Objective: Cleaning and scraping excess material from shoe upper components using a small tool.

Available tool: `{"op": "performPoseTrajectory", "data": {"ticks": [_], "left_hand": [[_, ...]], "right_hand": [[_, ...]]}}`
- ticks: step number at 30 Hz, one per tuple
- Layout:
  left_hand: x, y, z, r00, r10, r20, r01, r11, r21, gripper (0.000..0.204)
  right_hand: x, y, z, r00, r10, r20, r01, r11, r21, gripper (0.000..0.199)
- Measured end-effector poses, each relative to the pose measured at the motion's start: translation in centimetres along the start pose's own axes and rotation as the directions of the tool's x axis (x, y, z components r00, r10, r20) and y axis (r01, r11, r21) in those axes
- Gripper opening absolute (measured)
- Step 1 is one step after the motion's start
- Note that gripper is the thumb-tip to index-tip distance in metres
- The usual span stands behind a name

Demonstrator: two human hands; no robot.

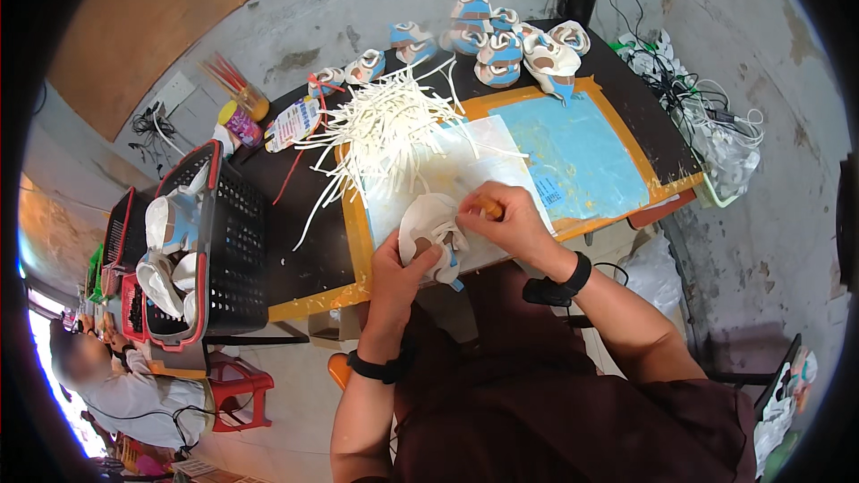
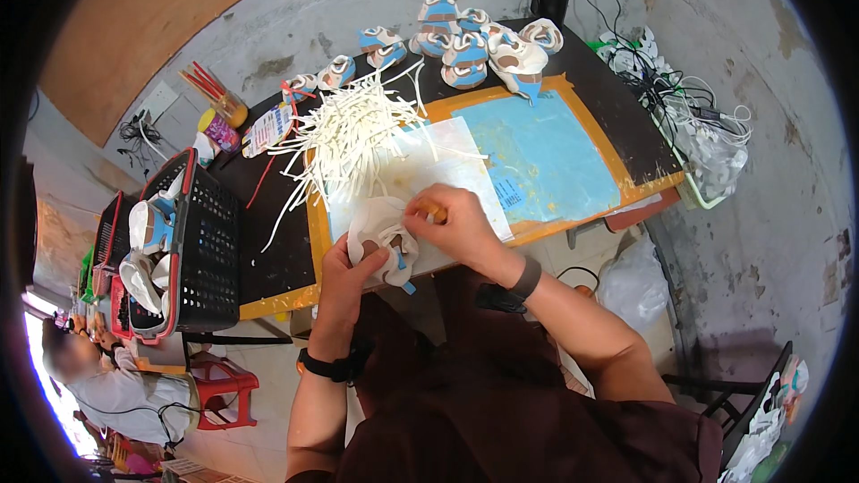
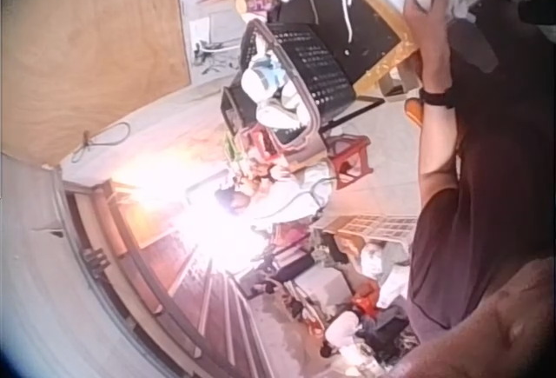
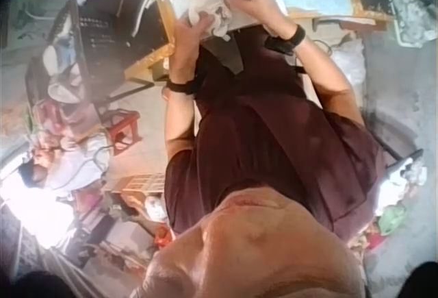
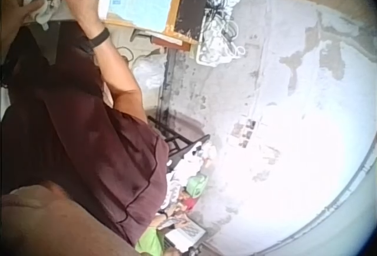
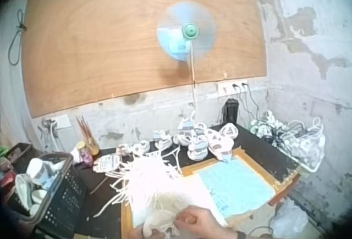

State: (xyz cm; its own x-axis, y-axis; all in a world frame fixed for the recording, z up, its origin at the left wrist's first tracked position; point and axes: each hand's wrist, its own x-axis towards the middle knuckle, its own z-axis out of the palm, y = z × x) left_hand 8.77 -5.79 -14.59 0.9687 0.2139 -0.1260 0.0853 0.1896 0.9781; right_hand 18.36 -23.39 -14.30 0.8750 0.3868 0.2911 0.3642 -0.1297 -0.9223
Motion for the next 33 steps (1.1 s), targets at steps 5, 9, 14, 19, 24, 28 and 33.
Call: {"op": "performPoseTrajectory", "data": {"ticks": [5, 9, 14, 19, 24, 28, 33], "left_hand": [[0.1, -0.2, 0.3, 0.998, 0.05, 0.043, -0.051, 0.999, 0.011, 0.038], [0.1, -0.4, 0.0, 0.998, 0.044, 0.049, -0.044, 0.999, 0.001, 0.038], [0.4, -1.0, -0.6, 0.998, 0.035, 0.052, -0.034, 0.999, -0.015, 0.037], [0.6, -0.9, -0.5, 0.997, 0.052, 0.053, -0.05, 0.998, -0.035, 0.035], [0.7, -0.7, -0.4, 0.996, 0.053, 0.072, -0.053, 0.999, -0.003, 0.034], [0.6, -0.8, -0.4, 0.995, 0.072, 0.075, -0.073, 0.997, 0.001, 0.034], [0.6, -0.8, -0.3, 0.994, 0.091, 0.068, -0.092, 0.996, 0.009, 0.033]], "right_hand": [[0.0, -0.4, 0.5, 0.954, -0.208, 0.217, 0.247, 0.954, -0.169, 0.016], [0.5, -0.7, 0.3, 0.936, -0.162, 0.313, 0.229, 0.954, -0.192, 0.013], [0.7, 0.7, 0.3, 0.918, -0.139, 0.371, 0.061, 0.975, 0.214, 0.009], [0.7, 0.4, 0.3, 0.934, -0.022, 0.357, -0.049, 0.981, 0.19, 0.009], [1.1, -0.2, 0.7, 0.967, -0.1, 0.233, 0.092, 0.995, 0.045, 0.01], [1.3, -1.0, 0.7, 0.935, -0.228, 0.27, 0.275, 0.949, -0.153, 0.013], [0.6, -1.4, 0.8, 0.952, -0.145, 0.269, 0.232, 0.916, -0.326, 0.014]]}}
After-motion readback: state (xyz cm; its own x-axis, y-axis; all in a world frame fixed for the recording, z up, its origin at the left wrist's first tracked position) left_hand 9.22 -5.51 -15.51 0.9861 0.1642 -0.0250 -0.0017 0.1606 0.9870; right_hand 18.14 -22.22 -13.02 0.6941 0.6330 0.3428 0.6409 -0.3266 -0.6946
